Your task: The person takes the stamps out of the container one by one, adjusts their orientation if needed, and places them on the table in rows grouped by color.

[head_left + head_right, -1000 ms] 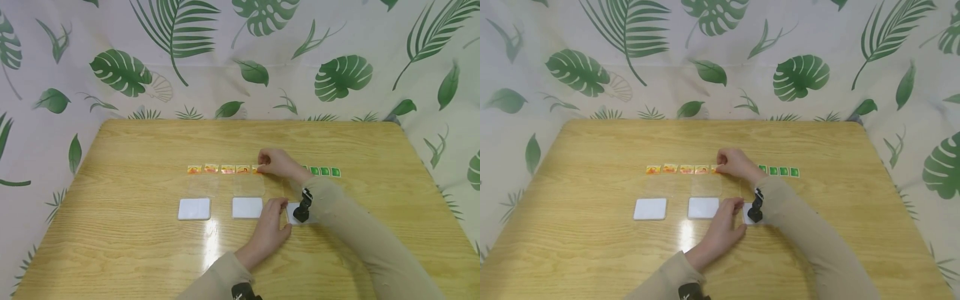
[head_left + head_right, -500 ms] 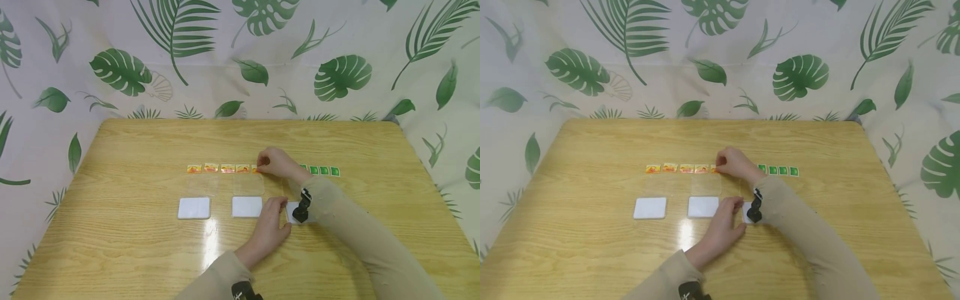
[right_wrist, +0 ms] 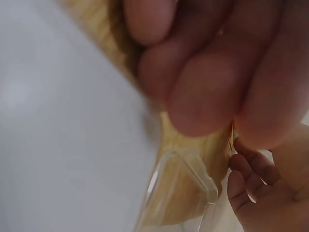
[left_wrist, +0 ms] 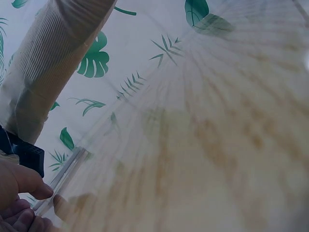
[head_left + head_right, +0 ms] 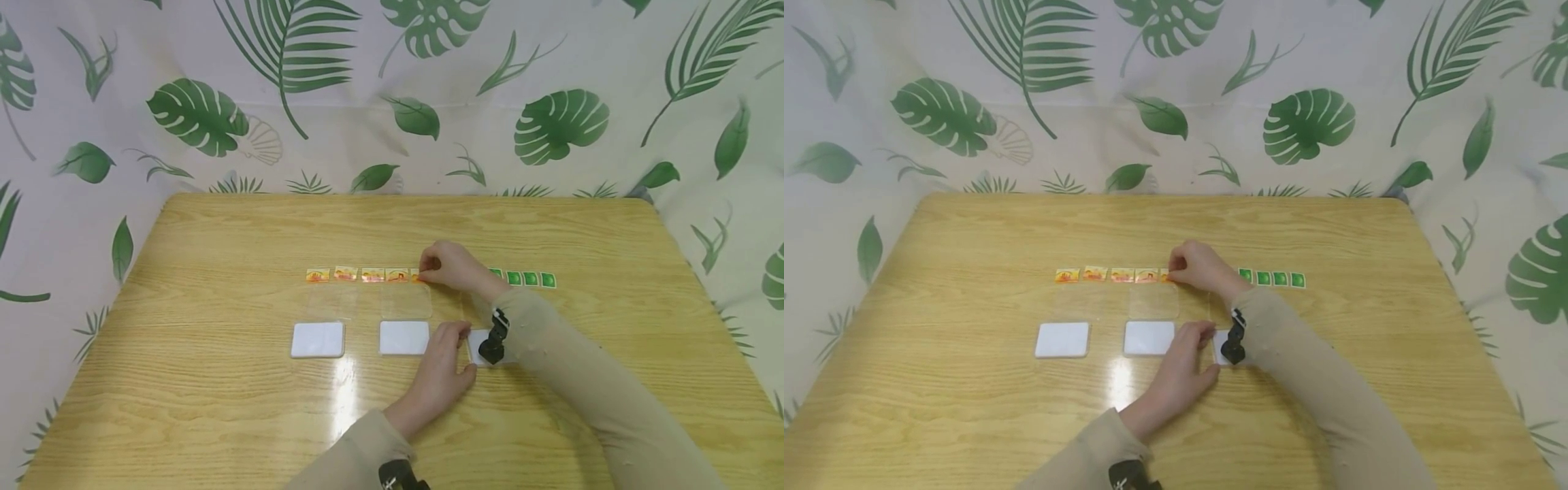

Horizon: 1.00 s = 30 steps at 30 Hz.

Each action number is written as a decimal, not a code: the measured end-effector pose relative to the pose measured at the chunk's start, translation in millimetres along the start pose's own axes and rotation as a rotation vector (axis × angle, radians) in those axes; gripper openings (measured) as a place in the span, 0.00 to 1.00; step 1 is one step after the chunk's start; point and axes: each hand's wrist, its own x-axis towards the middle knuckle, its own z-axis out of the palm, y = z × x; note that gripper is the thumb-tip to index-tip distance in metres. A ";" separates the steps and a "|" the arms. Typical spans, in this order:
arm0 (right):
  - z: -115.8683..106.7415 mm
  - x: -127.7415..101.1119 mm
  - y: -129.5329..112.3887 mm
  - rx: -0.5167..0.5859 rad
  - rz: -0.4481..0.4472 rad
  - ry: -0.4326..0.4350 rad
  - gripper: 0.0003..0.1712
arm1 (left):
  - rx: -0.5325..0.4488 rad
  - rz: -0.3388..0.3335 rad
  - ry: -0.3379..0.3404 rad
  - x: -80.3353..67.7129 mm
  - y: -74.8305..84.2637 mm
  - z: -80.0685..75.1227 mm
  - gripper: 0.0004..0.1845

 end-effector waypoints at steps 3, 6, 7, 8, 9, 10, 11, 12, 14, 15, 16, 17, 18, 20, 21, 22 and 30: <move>0.1 0.0 0.2 -0.004 -0.001 -0.005 0.05 | -0.003 0.001 -0.004 -0.2 -0.1 0.1 0.29; -0.2 -0.1 0.1 -0.002 0.007 -0.012 0.05 | -0.001 -0.001 -0.007 -0.3 0.0 0.0 0.30; -0.2 -0.1 0.1 0.000 0.011 -0.014 0.05 | 0.001 -0.001 -0.007 -0.3 -0.1 0.0 0.30; -0.4 -0.1 -0.1 0.002 0.014 -0.014 0.05 | 0.002 -0.002 -0.006 -0.4 -0.2 0.2 0.30; -0.6 -0.1 -0.4 0.007 0.020 -0.015 0.05 | 0.004 -0.004 -0.005 -0.4 -0.4 0.4 0.30; -1.0 -0.1 -0.9 0.009 0.023 -0.014 0.05 | 0.004 -0.007 -0.005 -0.5 -0.2 0.3 0.30; -1.2 -0.1 -1.2 0.010 0.025 -0.012 0.04 | 0.005 -0.009 -0.003 -0.5 -0.4 0.5 0.30; -1.5 0.0 -1.5 0.013 0.028 -0.010 0.04 | 0.005 -0.010 -0.003 -0.4 -0.5 0.7 0.30; -2.0 0.0 -2.1 0.013 0.030 -0.004 0.04 | 0.006 -0.009 -0.001 -0.3 -0.9 1.3 0.30; -2.1 0.0 -2.1 0.013 0.028 -0.001 0.04 | 0.009 -0.008 0.001 -0.2 -1.2 1.6 0.30; -2.5 -0.3 -2.0 0.013 0.024 0.002 0.04 | 0.010 -0.008 0.001 -0.2 -1.1 1.8 0.30; -2.7 -0.5 -1.6 0.013 0.020 0.004 0.05 | 0.010 -0.009 0.002 -0.1 -1.2 1.9 0.30; -2.9 -0.8 -1.2 0.012 0.015 0.005 0.05 | 0.011 -0.008 0.003 -0.1 -1.1 2.0 0.30; -3.3 -1.3 -0.3 0.012 0.005 0.008 0.05 | 0.015 -0.004 0.007 -0.1 -0.8 2.0 0.30; -3.7 -2.0 -0.1 0.011 0.001 0.009 0.05 | 0.017 -0.001 0.009 -0.1 -0.6 2.0 0.30; -4.3 -2.7 -0.1 0.012 0.002 0.009 0.05 | 0.017 0.001 0.010 -0.2 -0.4 1.6 0.30; -12.6 -15.7 0.6 -0.021 0.001 0.053 0.04 | 0.032 0.030 0.031 -0.5 -1.2 1.8 0.30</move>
